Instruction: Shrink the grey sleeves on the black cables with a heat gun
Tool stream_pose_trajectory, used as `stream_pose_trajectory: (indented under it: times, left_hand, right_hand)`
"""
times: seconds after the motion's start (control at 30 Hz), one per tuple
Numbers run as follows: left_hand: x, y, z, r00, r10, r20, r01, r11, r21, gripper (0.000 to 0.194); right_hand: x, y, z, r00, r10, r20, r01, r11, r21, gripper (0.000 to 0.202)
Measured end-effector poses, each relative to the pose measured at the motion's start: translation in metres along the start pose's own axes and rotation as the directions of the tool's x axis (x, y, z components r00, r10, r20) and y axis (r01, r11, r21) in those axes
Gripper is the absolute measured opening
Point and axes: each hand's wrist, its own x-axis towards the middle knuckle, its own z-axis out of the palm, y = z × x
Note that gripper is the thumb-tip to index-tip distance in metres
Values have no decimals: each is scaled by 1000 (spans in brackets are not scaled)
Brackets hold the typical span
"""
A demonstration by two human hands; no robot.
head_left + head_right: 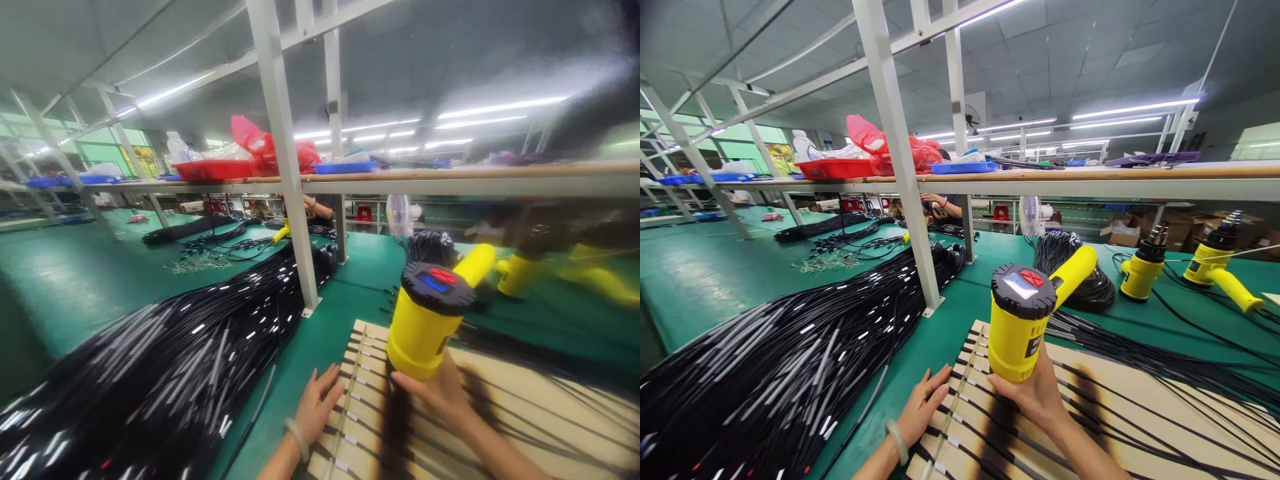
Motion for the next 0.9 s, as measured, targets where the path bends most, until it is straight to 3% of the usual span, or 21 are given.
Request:
stream_pose_trajectory:
  times: [0.23, 0.9]
  left_hand:
    - [0, 1, 1, 1000, -23, 18, 22, 999, 29, 48]
    - [0, 1, 0, 999, -28, 23, 27, 999, 39, 47]
  right_hand:
    - [-3, 5, 2, 1000, -17, 20, 16, 997, 71, 36]
    - [-10, 14, -11, 998, -59, 0, 58, 992, -114, 26]
